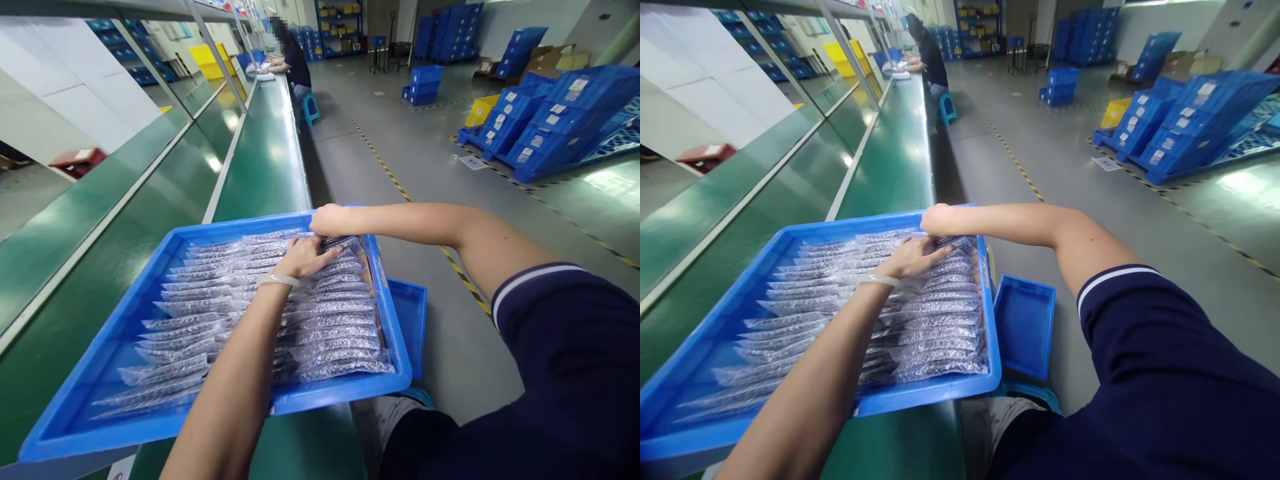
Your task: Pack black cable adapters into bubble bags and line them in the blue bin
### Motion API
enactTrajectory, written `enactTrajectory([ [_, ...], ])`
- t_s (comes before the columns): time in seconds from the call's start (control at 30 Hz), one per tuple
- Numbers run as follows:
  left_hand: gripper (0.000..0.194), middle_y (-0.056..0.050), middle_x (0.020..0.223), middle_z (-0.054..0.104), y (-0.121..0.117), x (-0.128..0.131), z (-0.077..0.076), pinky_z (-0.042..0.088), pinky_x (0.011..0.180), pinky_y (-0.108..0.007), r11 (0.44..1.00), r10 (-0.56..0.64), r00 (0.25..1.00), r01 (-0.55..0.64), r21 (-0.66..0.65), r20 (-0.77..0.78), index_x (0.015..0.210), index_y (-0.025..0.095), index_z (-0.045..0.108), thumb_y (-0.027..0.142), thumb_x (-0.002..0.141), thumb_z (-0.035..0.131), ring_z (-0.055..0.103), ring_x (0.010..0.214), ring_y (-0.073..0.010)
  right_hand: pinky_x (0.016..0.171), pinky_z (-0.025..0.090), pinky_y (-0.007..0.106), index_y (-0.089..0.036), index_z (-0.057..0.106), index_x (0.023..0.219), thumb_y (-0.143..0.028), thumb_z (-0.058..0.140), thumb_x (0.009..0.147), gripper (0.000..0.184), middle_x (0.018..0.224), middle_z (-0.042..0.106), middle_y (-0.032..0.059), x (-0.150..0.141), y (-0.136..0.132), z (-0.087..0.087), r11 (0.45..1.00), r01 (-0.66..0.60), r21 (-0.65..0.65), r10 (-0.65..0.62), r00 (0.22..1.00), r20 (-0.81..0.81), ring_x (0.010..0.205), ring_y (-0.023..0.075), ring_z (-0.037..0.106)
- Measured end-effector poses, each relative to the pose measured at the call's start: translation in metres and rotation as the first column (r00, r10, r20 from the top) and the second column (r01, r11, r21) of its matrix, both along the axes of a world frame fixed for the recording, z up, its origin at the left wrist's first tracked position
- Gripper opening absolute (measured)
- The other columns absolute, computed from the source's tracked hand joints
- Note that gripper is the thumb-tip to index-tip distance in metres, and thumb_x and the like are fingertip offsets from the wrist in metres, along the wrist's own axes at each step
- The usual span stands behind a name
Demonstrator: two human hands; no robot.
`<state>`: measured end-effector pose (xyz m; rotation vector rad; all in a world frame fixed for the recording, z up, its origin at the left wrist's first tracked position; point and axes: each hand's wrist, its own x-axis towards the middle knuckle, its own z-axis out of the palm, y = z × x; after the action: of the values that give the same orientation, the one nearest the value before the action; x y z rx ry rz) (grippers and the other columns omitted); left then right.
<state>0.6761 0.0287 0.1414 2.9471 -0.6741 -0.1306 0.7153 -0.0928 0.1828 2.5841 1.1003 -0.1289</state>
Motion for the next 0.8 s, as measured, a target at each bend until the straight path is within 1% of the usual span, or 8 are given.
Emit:
enactTrajectory([
  [0.13,0.055,-0.019,0.127,0.057,0.007,-0.032,0.026,0.023,0.11,-0.056,1.0,-0.018,0.993,0.02,-0.019,0.114,0.128,0.007,0.05,0.043,0.087,0.054,0.049,0.121,-0.0343,0.084,0.049,0.035,-0.003,0.067,0.103,-0.008,0.047,0.087,0.025,0.102,0.068,0.0184,0.006,-0.004,-0.011,0.996,-0.015,0.084,0.017,1.0,-0.019,0.099,0.0246,0.064],
  [0.2,0.047,-0.017,0.118,0.061,0.014,-0.068,0.04,0.037,0.103,-0.049,0.994,-0.084,0.987,0.093,-0.059,0.14,0.12,0.008,0.056,0.042,0.087,0.054,0.056,0.112,-0.0316,0.081,0.05,0.034,-0.005,0.067,0.102,-0.007,0.05,0.084,0.024,0.097,0.069,0.017,0.009,-0.011,-0.019,0.987,0.012,0.161,-0.006,0.999,-0.037,0.095,0.0239,0.065],
  [0.27,0.039,-0.007,0.105,0.067,0.023,-0.113,0.048,0.053,0.083,-0.037,0.978,-0.167,0.983,0.175,-0.114,0.072,0.113,0.019,0.061,0.048,0.091,0.047,0.065,0.089,-0.0226,0.079,0.05,0.034,-0.006,0.068,0.102,-0.008,0.052,0.083,0.025,0.096,0.069,0.0164,0.009,-0.018,-0.027,0.967,0.056,0.248,-0.049,0.998,-0.037,0.092,0.024,0.065],
  [0.33,0.031,-0.004,0.104,0.067,0.032,-0.157,0.045,0.056,0.074,-0.03,0.939,-0.278,0.961,0.273,-0.208,0.005,0.111,0.025,0.062,0.045,0.091,0.048,0.066,0.087,-0.0201,0.079,0.049,0.035,-0.007,0.068,0.104,-0.017,0.052,0.087,0.025,0.097,0.069,0.0172,0.005,-0.024,-0.033,0.927,0.111,0.359,-0.108,0.994,-0.028,0.092,0.0246,0.065],
  [0.43,0.037,-0.008,0.114,0.065,0.04,-0.201,0.03,0.057,0.075,-0.032,0.93,-0.311,0.949,0.315,-0.191,0.051,0.119,0.024,0.059,0.043,0.088,0.054,0.066,0.094,-0.0245,0.081,0.048,0.037,-0.006,0.068,0.104,-0.038,0.048,0.093,0.039,0.099,0.068,0.0188,-0.001,-0.03,-0.037,0.848,0.179,0.499,-0.177,0.983,-0.053,0.092,0.0254,0.064],
  [0.57,0.041,-0.009,0.111,0.067,0.039,-0.213,0.016,0.057,0.073,-0.036,0.939,-0.297,0.948,0.312,-0.145,0.117,0.119,0.022,0.06,0.047,0.086,0.056,0.067,0.091,-0.0278,0.084,0.046,0.038,-0.005,0.068,0.102,-0.043,0.046,0.093,0.045,0.101,0.067,0.0191,-0.002,-0.031,-0.037,0.823,0.197,0.532,-0.19,0.979,-0.067,0.095,0.026,0.063],
  [0.63,0.042,-0.009,0.108,0.068,0.036,-0.208,0.014,0.057,0.071,-0.035,0.938,-0.298,0.946,0.315,-0.147,0.128,0.118,0.021,0.06,0.048,0.086,0.056,0.067,0.088,-0.0268,0.084,0.046,0.039,-0.005,0.068,0.102,-0.04,0.046,0.093,0.042,0.102,0.067,0.0191,0.001,-0.031,-0.037,0.823,0.192,0.534,-0.194,0.98,-0.053,0.096,0.0272,0.063],
  [0.8,0.06,-0.013,0.11,0.067,0.026,-0.197,0.015,0.054,0.07,-0.034,0.946,-0.274,0.951,0.294,-0.138,0.143,0.134,0.014,0.048,0.052,0.088,0.051,0.066,0.093,-0.0285,0.083,0.048,0.041,-0.005,0.067,0.104,-0.034,0.046,0.092,0.037,0.104,0.067,0.0194,0.006,-0.03,-0.039,0.836,0.184,0.517,-0.207,0.978,-0.014,0.097,0.0295,0.063],
])
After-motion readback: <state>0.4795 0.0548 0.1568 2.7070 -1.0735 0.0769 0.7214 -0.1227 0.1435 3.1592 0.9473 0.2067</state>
